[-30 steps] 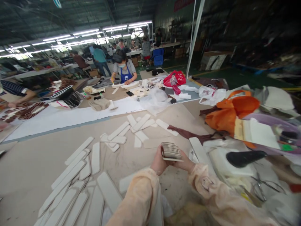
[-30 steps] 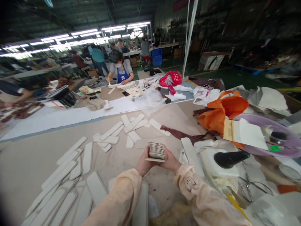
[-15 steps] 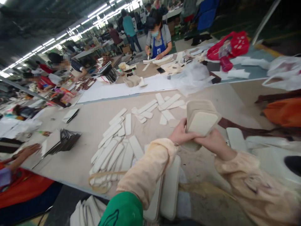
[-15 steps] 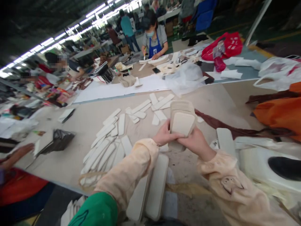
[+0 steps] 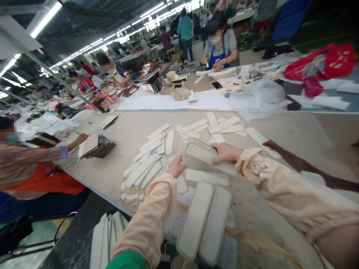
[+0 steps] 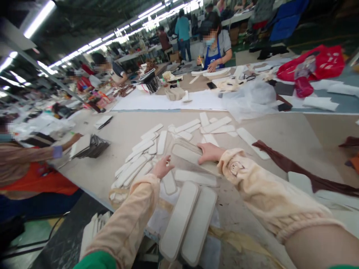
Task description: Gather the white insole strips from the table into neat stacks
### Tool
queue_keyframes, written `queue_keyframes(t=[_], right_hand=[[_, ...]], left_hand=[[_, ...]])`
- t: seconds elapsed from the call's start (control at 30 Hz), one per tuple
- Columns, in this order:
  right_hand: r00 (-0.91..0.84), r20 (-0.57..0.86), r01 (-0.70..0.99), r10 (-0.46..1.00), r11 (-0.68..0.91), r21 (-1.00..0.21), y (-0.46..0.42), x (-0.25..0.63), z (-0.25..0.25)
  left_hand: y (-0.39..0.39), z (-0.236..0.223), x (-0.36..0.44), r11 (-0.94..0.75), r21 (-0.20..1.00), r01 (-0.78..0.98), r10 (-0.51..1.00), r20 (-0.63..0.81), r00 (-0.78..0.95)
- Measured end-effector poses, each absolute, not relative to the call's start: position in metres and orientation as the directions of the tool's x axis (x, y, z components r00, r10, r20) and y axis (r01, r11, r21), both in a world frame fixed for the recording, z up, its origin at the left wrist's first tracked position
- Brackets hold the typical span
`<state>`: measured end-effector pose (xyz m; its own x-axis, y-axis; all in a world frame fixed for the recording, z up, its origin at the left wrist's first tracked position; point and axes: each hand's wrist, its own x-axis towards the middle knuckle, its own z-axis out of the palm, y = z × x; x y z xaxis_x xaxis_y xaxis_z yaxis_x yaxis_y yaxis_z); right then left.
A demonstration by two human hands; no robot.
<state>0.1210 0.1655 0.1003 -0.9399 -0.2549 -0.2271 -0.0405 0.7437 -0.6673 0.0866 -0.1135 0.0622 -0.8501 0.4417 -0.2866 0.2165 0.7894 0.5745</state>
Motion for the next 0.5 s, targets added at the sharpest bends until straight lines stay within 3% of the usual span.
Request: queue_keyframes(t=[0.13,0.3,0.43,0.5], right_hand=[[-0.889,-0.382,0.089,-0.251,0.724,-0.684,0.173,0.115,0.053],[-0.808,-0.538,0.417,-0.239,0.412,-0.81,0.203,0.14,0.006],[-0.67,-0.741,0.721,-0.054,0.194,-0.666,0.238,0.186,-0.009],[-0.625,-0.777,0.774,0.083,0.198,-0.601,0.25,0.207,-0.011]], left_hand=[[-0.13,0.007,0.099,0.813,0.457,0.36,0.538,-0.356,-0.764],[-0.103,-0.032,0.097,0.761,0.359,0.54,0.648,-0.42,-0.635],[-0.084,-0.041,0.083,0.751,0.304,0.586,0.652,-0.479,-0.587],[-0.077,-0.04,0.072,0.764,0.282,0.58,0.628,-0.527,-0.572]])
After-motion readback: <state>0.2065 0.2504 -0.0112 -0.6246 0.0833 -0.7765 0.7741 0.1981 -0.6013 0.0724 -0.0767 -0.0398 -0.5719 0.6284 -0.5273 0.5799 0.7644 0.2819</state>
